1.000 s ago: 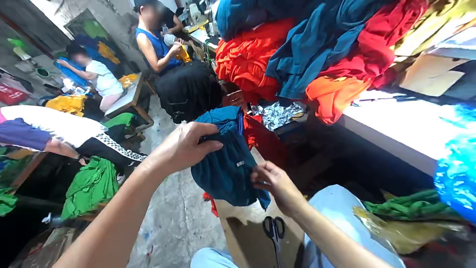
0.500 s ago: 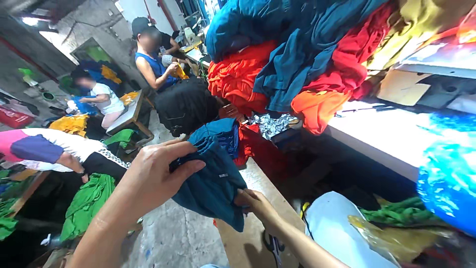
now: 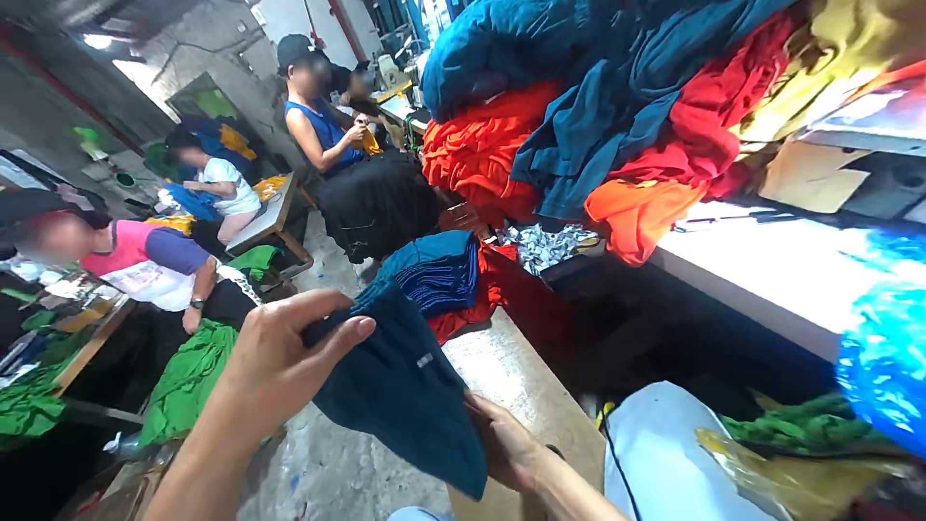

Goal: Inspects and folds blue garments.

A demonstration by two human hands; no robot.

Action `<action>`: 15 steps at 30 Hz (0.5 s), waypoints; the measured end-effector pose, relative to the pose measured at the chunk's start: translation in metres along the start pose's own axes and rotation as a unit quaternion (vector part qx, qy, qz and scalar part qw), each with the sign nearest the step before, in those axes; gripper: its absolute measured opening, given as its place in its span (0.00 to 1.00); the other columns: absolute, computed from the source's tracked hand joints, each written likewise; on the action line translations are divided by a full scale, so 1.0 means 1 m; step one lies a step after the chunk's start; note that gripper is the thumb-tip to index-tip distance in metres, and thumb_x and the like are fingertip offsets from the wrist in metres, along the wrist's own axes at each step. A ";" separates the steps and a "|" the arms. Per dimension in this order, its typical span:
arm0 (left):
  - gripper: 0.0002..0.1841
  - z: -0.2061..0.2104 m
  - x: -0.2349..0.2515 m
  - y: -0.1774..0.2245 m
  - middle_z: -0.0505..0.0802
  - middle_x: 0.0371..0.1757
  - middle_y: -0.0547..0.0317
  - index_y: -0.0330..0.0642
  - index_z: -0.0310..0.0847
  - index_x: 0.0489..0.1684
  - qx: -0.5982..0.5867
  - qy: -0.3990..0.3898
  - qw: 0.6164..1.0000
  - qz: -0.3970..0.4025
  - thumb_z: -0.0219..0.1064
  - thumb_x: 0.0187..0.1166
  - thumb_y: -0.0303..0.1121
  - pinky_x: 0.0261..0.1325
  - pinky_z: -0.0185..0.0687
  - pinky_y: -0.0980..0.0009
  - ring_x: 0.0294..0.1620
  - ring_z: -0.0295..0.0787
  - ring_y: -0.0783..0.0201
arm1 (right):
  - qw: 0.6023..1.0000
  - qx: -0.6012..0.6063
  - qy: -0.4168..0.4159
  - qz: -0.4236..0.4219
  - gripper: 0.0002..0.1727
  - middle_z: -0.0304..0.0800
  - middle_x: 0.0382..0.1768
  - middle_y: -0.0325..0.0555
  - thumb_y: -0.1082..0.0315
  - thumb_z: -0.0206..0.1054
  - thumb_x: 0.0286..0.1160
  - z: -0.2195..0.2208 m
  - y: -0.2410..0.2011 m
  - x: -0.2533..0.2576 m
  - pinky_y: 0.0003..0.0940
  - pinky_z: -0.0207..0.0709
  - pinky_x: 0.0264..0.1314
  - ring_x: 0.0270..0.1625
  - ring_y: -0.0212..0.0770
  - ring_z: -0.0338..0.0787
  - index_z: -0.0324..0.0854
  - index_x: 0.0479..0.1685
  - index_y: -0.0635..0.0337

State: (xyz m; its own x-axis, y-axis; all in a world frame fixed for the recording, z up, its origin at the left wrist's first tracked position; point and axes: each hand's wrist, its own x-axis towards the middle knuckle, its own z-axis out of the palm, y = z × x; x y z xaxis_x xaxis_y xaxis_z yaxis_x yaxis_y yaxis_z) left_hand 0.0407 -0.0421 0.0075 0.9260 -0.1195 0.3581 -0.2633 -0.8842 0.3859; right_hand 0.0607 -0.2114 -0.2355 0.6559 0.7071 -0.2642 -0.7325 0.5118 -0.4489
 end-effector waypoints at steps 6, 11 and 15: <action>0.06 -0.002 -0.013 -0.008 0.83 0.30 0.68 0.37 0.82 0.42 0.011 0.014 0.999 -0.033 0.65 0.83 0.30 0.34 0.74 0.86 0.27 0.76 0.85 | 0.992 -0.036 0.036 -0.112 0.26 0.93 0.48 0.42 0.54 0.34 0.96 0.012 -0.018 -0.009 0.34 0.85 0.61 0.54 0.34 0.92 0.77 0.61 0.59; 0.13 0.019 -0.031 -0.067 0.89 0.27 0.72 0.50 0.88 0.33 -0.055 0.025 0.997 -0.040 0.66 0.80 0.47 0.34 0.83 0.72 0.28 0.85 0.77 | 0.975 -0.167 0.006 -0.149 0.10 0.95 0.39 0.33 0.61 0.55 0.86 0.017 -0.049 -0.045 0.28 0.87 0.52 0.45 0.27 0.93 0.81 0.45 0.51; 0.14 0.050 -0.051 -0.077 0.90 0.27 0.72 0.50 0.89 0.35 -0.140 -0.029 0.986 -0.086 0.66 0.78 0.49 0.36 0.85 0.72 0.30 0.86 0.76 | 0.946 -0.290 0.073 -0.128 0.11 0.91 0.36 0.36 0.64 0.57 0.90 0.015 -0.062 -0.048 0.29 0.86 0.50 0.41 0.28 0.90 0.82 0.43 0.58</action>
State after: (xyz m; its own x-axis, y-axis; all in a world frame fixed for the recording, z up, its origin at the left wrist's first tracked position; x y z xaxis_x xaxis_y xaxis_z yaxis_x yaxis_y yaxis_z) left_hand 0.0273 0.0096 -0.0829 0.9752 -0.0107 0.2209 -0.1575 -0.7347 0.6598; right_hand 0.0723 -0.2699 -0.1824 0.8472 0.4997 -0.1807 -0.3521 0.2732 -0.8952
